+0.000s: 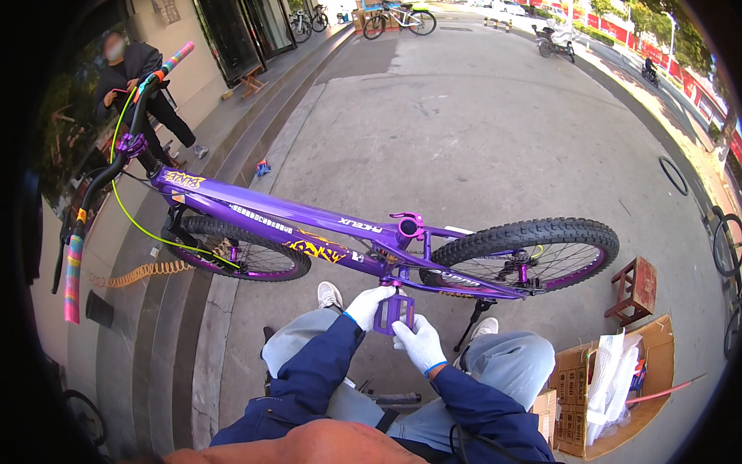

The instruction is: The person assembles a purple mountain bike by attaching pedals, inserting the seat post, and mounting the saddle. They use a wrench to tighten the pedal bolts and adjust the seat height before securing the saddle in place.

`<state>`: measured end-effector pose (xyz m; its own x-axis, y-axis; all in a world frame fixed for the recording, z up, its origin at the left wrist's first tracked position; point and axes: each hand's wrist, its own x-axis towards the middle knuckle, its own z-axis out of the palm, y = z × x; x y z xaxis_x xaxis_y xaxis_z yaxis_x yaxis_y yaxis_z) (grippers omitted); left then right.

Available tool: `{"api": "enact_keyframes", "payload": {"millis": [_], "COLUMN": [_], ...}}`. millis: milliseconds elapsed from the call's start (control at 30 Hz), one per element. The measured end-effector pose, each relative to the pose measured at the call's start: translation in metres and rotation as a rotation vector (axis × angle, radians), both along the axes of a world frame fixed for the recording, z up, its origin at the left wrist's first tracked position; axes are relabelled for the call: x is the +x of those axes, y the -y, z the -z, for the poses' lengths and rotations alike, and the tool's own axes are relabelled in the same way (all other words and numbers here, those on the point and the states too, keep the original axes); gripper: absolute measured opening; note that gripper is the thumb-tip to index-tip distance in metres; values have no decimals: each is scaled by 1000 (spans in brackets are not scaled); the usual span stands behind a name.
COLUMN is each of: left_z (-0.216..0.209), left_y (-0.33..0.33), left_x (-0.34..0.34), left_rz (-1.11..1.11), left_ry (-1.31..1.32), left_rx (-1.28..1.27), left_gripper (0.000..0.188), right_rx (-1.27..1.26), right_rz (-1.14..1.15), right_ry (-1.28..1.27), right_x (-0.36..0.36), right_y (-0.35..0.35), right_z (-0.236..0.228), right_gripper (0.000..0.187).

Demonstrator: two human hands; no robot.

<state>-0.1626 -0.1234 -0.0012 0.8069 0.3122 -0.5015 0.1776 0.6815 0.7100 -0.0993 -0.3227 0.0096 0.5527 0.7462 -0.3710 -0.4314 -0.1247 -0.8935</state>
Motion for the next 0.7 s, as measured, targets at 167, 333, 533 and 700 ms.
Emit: {"api": "enact_keyframes", "payload": {"millis": [167,333,533,700], "left_z": [7,8,9,-1], "left_y": [-3,-2,-1,5], "left_x": [0,-2,0,-1], "left_rz": [90,73,29,-20], "left_ry": [108,107,136,77], "left_rx": [-164,-133,-150,45], "left_gripper": [41,42,40,38], "right_rx": [15,56,-2,42], "right_rz": [5,-7,-64,-13], "right_ry": [-39,110,409,256], "right_x": [0,-3,-2,-7], "right_y": [0,2,2,2], "right_z": [1,7,7,-1], "right_gripper": [44,50,51,49]}}
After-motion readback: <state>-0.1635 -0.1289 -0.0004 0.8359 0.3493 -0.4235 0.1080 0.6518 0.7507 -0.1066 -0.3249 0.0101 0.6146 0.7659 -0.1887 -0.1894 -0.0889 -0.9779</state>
